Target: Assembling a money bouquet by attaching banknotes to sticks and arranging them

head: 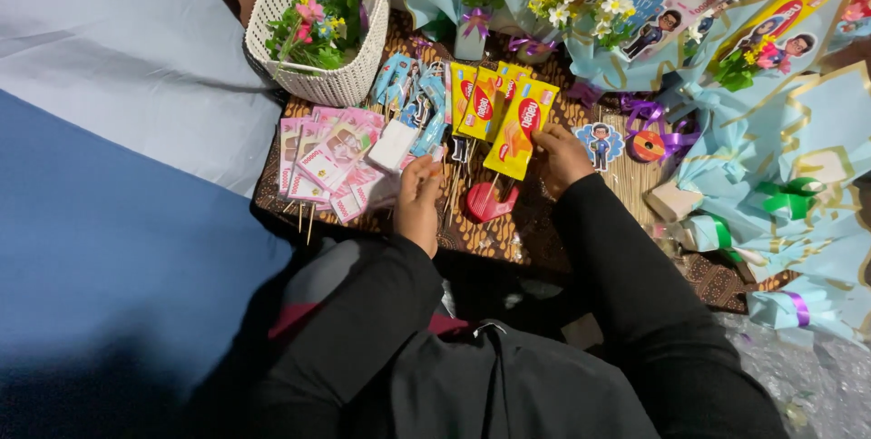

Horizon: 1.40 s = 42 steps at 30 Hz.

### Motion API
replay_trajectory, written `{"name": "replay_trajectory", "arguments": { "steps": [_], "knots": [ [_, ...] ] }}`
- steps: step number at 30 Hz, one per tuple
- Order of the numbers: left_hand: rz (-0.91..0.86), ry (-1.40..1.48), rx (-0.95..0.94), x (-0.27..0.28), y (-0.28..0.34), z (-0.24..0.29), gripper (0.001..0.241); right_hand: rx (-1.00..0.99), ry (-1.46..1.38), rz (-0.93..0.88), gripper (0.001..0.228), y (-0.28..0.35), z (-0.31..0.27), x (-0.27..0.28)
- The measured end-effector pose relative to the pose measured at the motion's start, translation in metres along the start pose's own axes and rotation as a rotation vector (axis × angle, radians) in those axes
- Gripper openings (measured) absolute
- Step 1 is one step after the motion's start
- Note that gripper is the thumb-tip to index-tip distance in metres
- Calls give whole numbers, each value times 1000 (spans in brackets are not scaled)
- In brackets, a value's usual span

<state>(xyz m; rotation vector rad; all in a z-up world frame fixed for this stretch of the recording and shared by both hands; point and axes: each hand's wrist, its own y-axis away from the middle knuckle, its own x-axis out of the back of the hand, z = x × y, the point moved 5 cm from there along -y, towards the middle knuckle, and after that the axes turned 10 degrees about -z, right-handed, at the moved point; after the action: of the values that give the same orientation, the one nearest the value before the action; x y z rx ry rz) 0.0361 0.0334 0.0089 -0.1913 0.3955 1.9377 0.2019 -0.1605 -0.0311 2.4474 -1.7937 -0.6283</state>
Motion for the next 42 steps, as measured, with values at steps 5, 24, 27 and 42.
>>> {"name": "replay_trajectory", "arguments": {
  "steps": [5, 24, 27, 42],
  "knots": [
    [68, 18, -57, 10, -6, -10, 36, 10, 138, 1, 28, -26, 1, -27],
    [267, 266, -233, 69, -9, 24, 36, 1178, 1609, -132, 21, 25, 9, -103],
    [274, 248, -195, 61, -6, 24, 35, 1243, 1664, -215, 15, 31, 14, -147],
    [230, 275, -162, 63, -3, 32, 35, 966, 2063, -313, 23, 13, 19, -184]
  ]
}}
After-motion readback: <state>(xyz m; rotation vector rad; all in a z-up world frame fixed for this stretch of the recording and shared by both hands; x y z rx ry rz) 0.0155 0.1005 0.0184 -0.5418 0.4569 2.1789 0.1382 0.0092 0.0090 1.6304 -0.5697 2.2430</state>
